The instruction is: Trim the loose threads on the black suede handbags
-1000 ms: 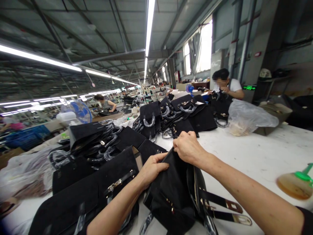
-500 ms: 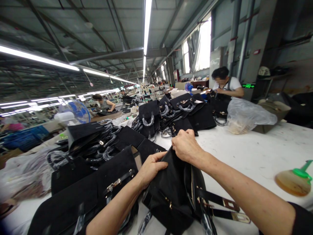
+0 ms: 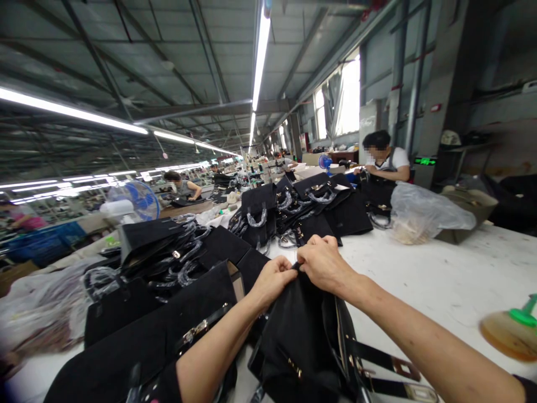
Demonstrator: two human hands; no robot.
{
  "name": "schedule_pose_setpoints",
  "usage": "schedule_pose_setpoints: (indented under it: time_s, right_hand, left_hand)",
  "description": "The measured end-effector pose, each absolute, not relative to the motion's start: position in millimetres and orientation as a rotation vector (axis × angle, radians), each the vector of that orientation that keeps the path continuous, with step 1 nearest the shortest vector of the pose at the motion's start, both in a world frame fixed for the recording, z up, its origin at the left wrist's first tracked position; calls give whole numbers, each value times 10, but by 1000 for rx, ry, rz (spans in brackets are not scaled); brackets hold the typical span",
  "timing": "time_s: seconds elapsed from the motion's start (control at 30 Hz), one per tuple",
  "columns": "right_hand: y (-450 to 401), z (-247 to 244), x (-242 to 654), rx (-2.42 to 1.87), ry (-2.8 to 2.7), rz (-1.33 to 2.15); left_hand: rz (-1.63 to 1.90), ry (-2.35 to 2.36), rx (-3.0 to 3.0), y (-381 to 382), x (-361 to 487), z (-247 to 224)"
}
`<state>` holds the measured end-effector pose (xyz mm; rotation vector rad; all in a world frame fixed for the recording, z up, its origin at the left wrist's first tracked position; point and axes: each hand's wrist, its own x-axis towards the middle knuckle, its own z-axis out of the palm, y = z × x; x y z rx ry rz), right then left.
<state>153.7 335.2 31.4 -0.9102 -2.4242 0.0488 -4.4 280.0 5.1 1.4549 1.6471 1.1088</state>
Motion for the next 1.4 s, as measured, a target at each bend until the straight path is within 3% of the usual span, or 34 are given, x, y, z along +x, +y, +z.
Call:
schedule_pose_setpoints:
  time_s: [1.03, 1.23, 1.4]
  right_hand:
    - [3376, 311, 1589, -1052, -2348, -43]
    - [3325, 365, 1565, -1015, -2352, -80]
    - [3202, 470, 1788, -998, -2160, 355]
  left_hand:
    - [1095, 1493, 1573, 2874, -4, 38]
    - [1115, 1668, 1677, 2950, 81, 92]
    - [1112, 1942, 1776, 2776, 6, 242]
